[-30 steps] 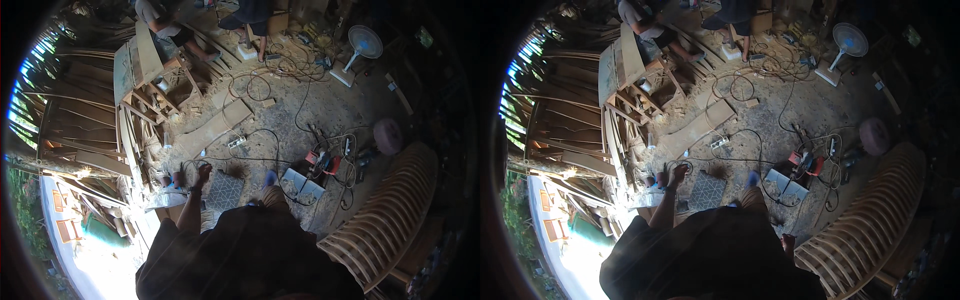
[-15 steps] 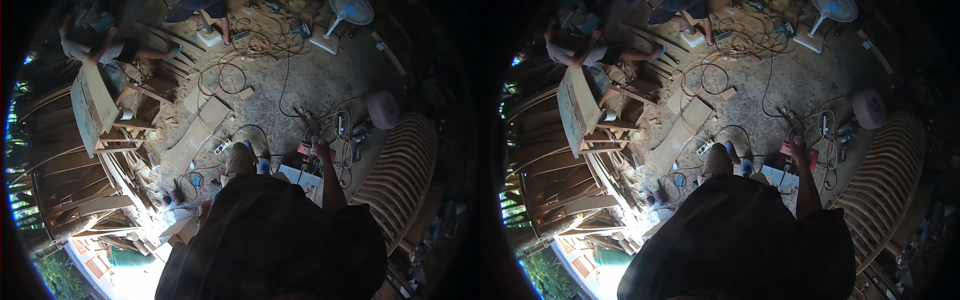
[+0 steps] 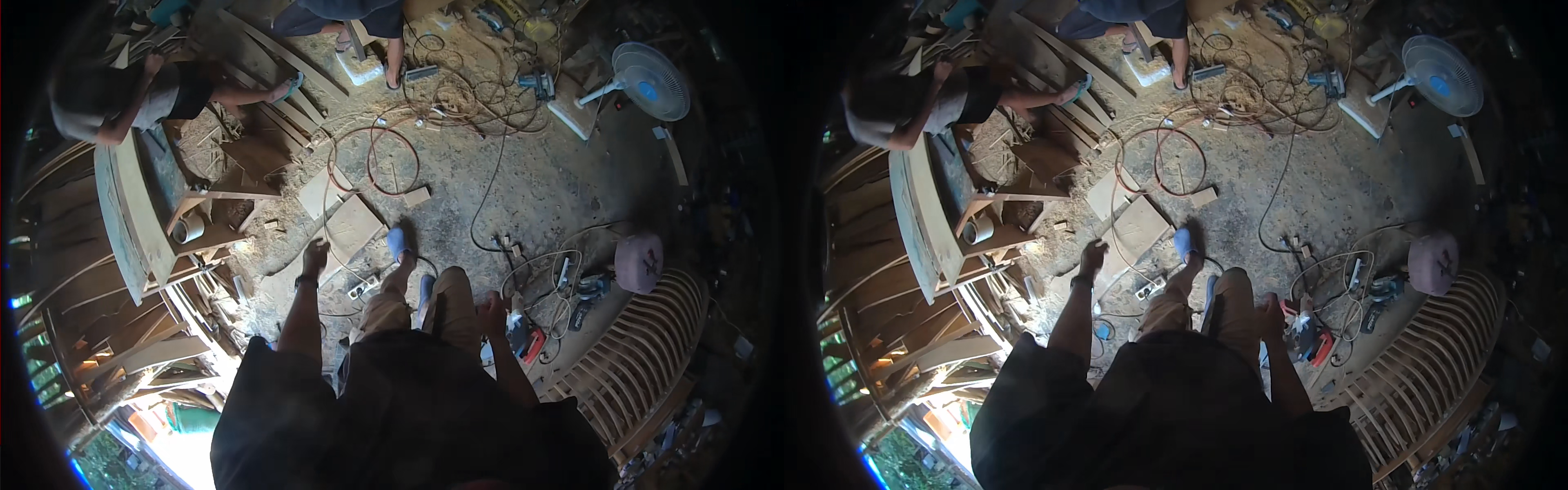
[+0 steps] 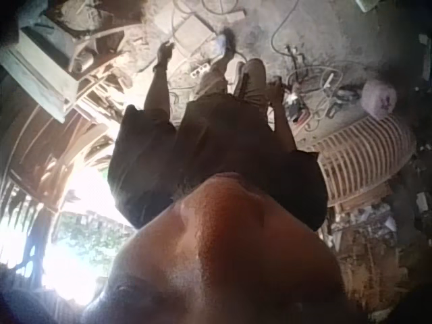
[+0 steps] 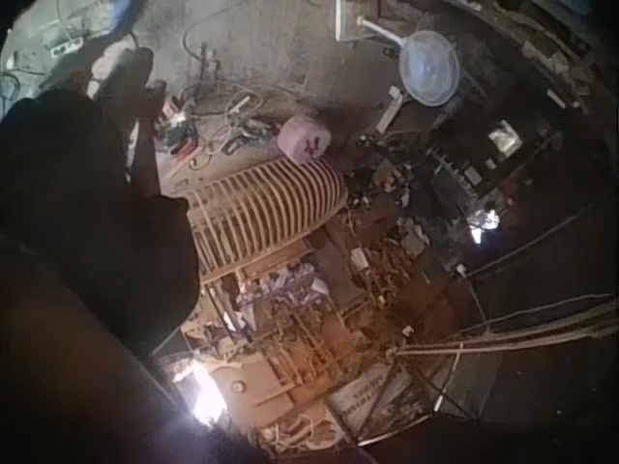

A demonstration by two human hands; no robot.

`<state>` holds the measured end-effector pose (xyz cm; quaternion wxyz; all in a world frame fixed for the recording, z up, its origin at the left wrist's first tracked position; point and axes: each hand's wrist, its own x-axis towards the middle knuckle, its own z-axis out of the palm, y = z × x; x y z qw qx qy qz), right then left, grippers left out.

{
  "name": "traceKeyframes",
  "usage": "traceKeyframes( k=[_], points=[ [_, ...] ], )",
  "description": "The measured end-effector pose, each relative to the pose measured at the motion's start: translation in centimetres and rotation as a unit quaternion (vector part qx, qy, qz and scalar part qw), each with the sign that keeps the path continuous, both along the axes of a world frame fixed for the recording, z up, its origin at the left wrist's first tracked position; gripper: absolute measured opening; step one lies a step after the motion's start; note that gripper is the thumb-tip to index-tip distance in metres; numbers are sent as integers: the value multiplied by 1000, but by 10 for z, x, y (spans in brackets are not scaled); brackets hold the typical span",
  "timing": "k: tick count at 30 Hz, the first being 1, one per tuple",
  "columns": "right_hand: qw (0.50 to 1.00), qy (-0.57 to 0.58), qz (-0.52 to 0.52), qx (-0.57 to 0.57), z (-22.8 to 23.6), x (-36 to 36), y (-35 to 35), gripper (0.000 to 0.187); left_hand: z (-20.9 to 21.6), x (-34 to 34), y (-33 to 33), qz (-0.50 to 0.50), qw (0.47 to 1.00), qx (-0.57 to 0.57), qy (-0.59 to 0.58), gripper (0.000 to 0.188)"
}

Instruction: The person sands a wooden piece using a power sander, applies glue to it, fits it into a curved wooden lattice frame, and secures it with a nail gun.

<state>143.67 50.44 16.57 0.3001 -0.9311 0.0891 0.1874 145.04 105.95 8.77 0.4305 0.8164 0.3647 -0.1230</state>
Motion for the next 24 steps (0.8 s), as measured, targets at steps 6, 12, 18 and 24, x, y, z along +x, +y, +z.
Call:
traceKeyframes(
  k=[6,12,18,24],
  points=[
    [993,-35,86,78,-2,54,95,25,-149,181,36,-52,996,42,55,39],
    [993,101,-51,17,-69,91,61,18,-343,307,-2,-149,977,98,113,82],
    [956,236,-147,-93,-122,52,-56,24,-481,376,0,-2,983,-109,146,85],
    [948,240,-170,-124,-152,31,-91,26,-484,380,-47,-10,970,-237,-56,47]
  ],
)
